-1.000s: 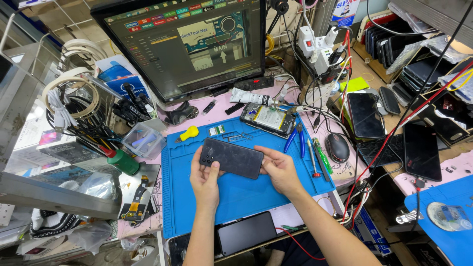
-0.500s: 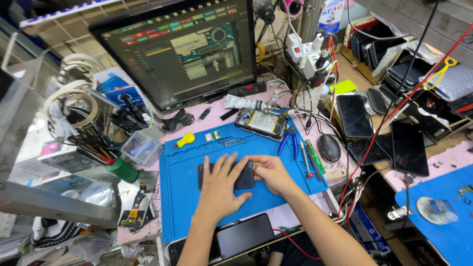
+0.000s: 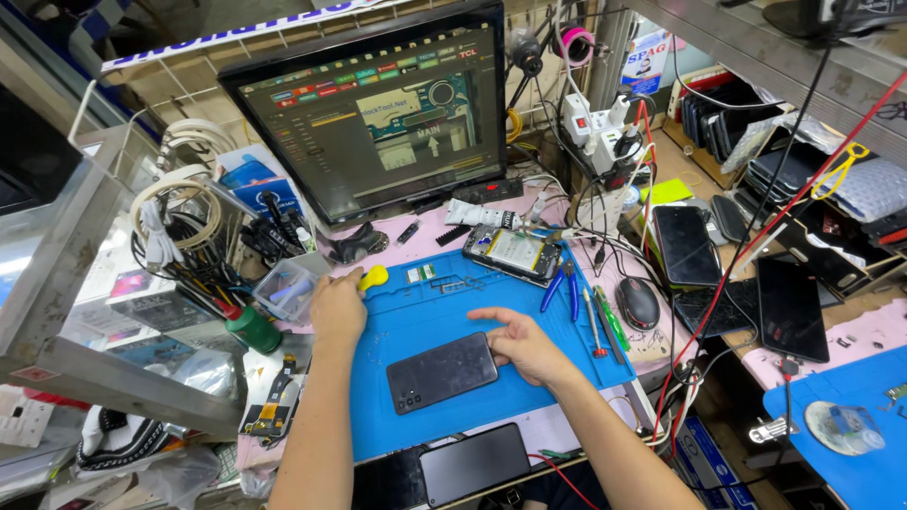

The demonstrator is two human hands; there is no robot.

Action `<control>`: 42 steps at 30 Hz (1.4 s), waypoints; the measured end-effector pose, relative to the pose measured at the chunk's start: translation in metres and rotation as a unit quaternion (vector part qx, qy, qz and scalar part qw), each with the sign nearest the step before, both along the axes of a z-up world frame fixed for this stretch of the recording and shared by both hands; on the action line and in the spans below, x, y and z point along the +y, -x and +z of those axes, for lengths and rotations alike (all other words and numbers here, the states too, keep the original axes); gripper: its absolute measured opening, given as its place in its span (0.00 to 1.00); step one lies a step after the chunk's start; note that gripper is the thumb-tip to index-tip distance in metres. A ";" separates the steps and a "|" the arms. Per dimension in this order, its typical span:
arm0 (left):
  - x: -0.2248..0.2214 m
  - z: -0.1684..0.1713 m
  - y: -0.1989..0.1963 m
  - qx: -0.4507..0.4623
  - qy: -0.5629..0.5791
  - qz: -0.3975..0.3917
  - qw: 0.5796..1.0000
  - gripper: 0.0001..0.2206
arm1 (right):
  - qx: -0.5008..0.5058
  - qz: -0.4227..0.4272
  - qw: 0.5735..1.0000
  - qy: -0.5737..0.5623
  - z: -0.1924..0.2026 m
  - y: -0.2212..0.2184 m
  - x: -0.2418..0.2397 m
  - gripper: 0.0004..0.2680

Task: The person removes the back cover from a smartphone using a prying tool and prys the battery out of the frame.

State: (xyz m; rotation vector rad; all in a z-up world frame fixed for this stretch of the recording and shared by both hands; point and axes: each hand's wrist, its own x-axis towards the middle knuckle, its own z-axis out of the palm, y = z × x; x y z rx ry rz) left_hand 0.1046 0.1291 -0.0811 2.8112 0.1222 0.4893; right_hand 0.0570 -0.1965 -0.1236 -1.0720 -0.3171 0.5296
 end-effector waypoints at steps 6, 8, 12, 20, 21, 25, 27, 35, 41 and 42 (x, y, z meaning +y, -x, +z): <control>-0.018 0.010 0.006 -0.073 0.084 -0.008 0.994 0.14 | 0.022 -0.010 0.999 0.028 0.013 0.002 0.003 0.14; -0.035 0.014 0.016 -0.006 0.225 -0.049 0.973 0.12 | 0.030 -0.015 0.999 0.031 0.014 0.001 0.003 0.14; -0.093 0.008 0.040 0.100 0.447 -0.186 0.869 0.11 | 0.008 -0.040 0.999 0.022 -0.001 0.002 0.001 0.13; -0.113 0.047 0.080 -0.052 0.259 -0.337 0.904 0.32 | 0.048 -0.087 0.995 0.011 -0.018 -0.005 0.000 0.07; -0.116 0.052 0.084 0.035 0.236 -0.298 0.924 0.33 | 0.040 -0.088 0.995 0.004 -0.015 -0.005 -0.001 0.07; -0.123 0.065 0.099 0.168 0.201 -0.184 0.948 0.29 | 0.060 -0.121 0.990 -0.037 -0.003 0.001 0.003 0.06; -0.123 0.071 0.103 0.123 0.218 -0.169 0.953 0.25 | 0.071 -0.187 0.977 -0.074 0.002 -0.002 0.001 0.06; -0.118 0.074 0.123 -0.010 0.308 -0.153 0.939 0.26 | -0.013 -0.297 0.946 -0.130 -0.001 0.004 -0.001 0.08; -0.123 0.062 0.135 -0.122 0.367 -0.163 0.908 0.24 | -0.173 -0.229 0.956 0.067 0.048 0.027 0.003 0.06; -0.125 0.060 0.138 -0.126 0.370 -0.162 0.906 0.24 | -0.217 -0.235 0.943 0.089 0.057 0.035 0.004 0.06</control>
